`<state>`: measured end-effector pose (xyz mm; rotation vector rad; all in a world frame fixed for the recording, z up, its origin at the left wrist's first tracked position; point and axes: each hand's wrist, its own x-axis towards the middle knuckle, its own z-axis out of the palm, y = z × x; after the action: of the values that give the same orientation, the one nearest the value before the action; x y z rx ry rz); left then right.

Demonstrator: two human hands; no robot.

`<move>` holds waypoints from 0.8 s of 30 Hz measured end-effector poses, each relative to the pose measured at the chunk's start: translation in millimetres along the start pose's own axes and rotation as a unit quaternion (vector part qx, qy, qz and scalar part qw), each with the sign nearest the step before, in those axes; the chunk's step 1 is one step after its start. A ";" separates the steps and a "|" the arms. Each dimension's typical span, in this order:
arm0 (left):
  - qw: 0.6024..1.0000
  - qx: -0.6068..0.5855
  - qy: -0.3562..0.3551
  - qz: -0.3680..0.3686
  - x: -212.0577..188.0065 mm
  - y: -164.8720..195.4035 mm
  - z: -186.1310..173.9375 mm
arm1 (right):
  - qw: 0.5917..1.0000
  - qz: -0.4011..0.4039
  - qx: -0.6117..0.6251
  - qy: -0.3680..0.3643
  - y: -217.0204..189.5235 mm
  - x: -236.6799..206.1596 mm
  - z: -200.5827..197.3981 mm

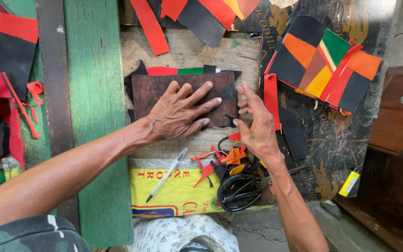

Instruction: The person aligns a dark leather piece on the workbench, applies glue from a small bottle along its edge, then picks up a multicolored patchwork panel and trims black leather strips with scissors, fitting pieces together on the table.

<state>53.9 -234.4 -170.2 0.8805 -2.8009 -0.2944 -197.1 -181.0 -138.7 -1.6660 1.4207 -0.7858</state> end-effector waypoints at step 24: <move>0.999 -0.015 0.030 0.027 -14.9 -10.6 -8.1 | 0.974 -0.155 -0.149 0.067 -9.5 59.0 26.1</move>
<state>73.6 -235.3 -166.8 0.7924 -2.7528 -0.2974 -159.6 -233.9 -145.4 -2.1373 1.4429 -0.9067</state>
